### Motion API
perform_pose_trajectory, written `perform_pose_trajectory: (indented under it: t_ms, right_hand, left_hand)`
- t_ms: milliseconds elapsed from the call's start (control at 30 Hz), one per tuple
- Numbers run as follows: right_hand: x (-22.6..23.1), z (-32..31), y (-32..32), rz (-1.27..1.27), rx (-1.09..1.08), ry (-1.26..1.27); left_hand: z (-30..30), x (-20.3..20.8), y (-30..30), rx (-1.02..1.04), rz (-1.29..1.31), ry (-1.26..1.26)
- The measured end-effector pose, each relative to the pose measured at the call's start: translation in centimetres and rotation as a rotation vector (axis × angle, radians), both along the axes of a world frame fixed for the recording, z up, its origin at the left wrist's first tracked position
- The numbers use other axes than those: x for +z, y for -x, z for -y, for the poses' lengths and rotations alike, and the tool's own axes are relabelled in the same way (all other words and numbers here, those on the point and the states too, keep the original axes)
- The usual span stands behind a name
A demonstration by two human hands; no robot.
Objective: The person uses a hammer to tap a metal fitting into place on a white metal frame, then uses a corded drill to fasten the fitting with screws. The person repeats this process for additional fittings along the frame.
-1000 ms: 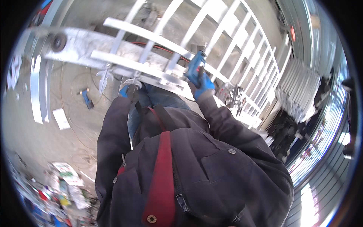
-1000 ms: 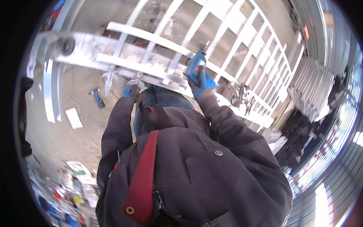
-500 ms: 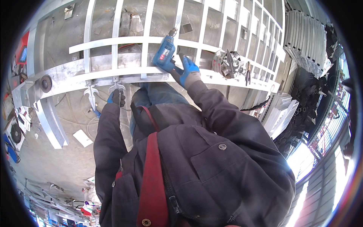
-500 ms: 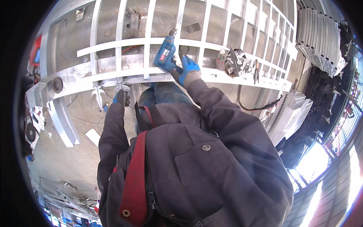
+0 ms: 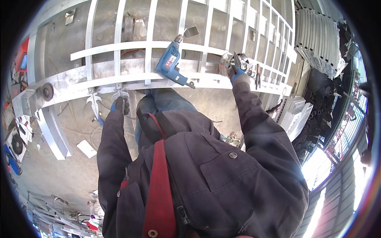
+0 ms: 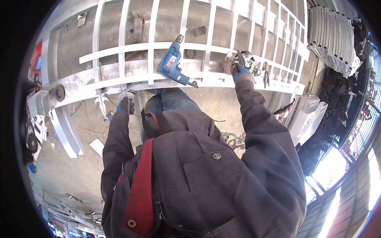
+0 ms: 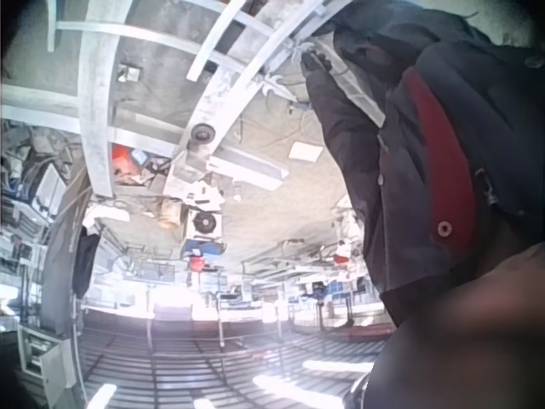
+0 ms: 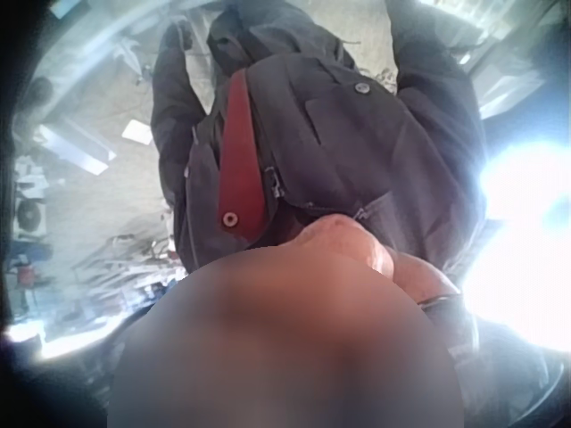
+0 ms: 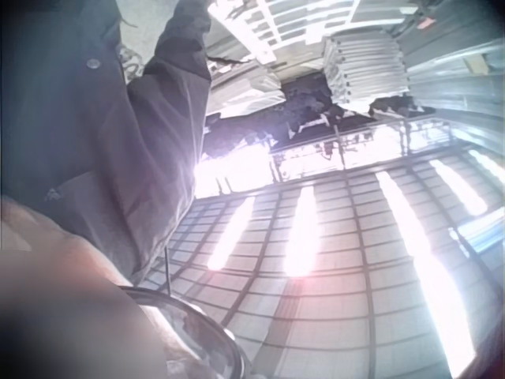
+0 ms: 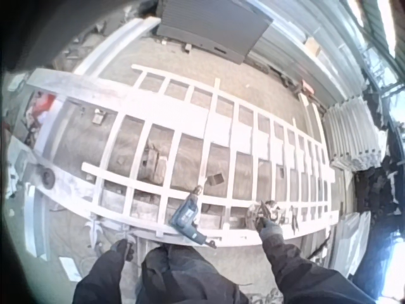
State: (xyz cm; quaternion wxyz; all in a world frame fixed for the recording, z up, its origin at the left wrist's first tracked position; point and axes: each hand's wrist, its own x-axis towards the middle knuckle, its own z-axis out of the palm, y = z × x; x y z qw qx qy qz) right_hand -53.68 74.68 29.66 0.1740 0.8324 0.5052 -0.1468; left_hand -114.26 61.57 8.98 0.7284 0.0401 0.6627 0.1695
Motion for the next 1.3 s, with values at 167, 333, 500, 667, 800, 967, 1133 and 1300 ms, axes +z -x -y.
perform_pose_trajectory:
  t_ms: [167, 333, 500, 667, 800, 967, 1133, 1300]
  right_hand:
    - [0.4, -0.4, -1.4, 0.153, -0.013, 0.166]
    - [-0.8, -0.4, -0.9, -0.016, 0.194, 0.045]
    - [-2.5, -3.6, -1.3, 0.148, 0.173, 0.306]
    - [-4.0, -5.1, -1.7, 0.206, 0.274, 0.473]
    - [-3.7, -5.3, -1.8, 0.179, 0.392, 0.375]
    - [-3.2, -5.1, -1.4, 0.182, 0.317, 0.303]
    - [-3.4, -4.6, -0.6, 0.166, 0.287, 0.228]
    - [-2.8, -4.6, -0.7, 0.120, 0.252, 0.254]
  left_hand:
    - [0.2, 0.0, 0.1, -0.017, -0.005, -0.017]
    - [0.4, -0.5, 0.2, -0.010, 0.004, -0.027]
    - [0.3, -0.5, 0.5, 0.010, 0.056, -0.008]
    - [0.4, -0.4, 0.3, 0.041, 0.039, 0.009]
    - [0.3, -0.2, 0.1, 0.042, 0.057, 0.018]
    - [0.5, 0.3, -0.4, 0.072, 0.014, -0.007]
    - [0.5, 0.4, -0.5, 0.054, -0.033, -0.044]
    - [0.7, -0.1, -0.4, 0.079, 0.016, 0.019]
